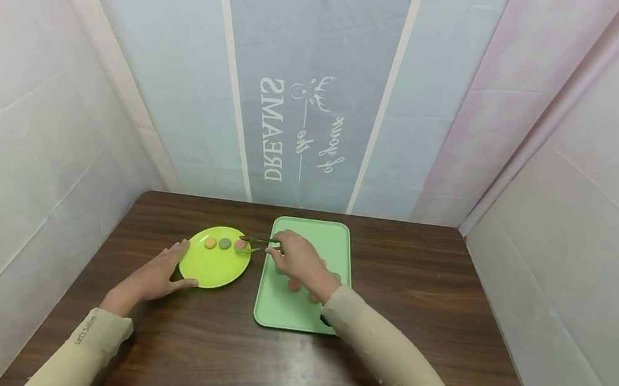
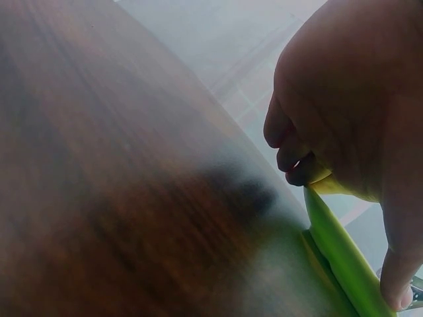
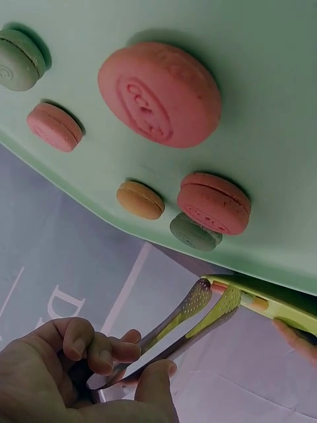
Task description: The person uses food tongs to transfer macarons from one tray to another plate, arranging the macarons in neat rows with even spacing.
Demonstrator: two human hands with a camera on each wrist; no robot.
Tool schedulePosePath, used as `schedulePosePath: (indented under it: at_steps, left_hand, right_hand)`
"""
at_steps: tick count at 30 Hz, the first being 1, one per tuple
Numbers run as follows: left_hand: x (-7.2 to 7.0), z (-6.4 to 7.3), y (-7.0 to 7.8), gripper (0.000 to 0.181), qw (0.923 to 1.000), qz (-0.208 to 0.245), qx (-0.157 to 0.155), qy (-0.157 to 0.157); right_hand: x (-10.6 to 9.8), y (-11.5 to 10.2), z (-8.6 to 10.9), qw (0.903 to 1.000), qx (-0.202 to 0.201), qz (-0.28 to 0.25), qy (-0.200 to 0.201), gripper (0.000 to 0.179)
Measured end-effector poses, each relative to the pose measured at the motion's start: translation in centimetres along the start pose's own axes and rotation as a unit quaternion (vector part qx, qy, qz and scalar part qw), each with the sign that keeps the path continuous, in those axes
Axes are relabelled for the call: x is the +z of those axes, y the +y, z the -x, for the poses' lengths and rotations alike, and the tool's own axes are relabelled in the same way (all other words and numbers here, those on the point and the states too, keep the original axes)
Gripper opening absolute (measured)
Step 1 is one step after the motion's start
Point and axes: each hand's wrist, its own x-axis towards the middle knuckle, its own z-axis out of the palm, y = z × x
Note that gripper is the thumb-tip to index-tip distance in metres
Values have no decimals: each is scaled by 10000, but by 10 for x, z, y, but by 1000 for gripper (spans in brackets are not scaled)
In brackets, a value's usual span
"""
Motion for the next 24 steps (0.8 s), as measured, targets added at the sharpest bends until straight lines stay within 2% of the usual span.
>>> schedulePosePath:
  at_steps: [24]
  left_hand:
    - [0,-1,-1,121,10000,-5,31,26]
  right_hand:
    - [3,-3,-3,9999,-21,143,27,21]
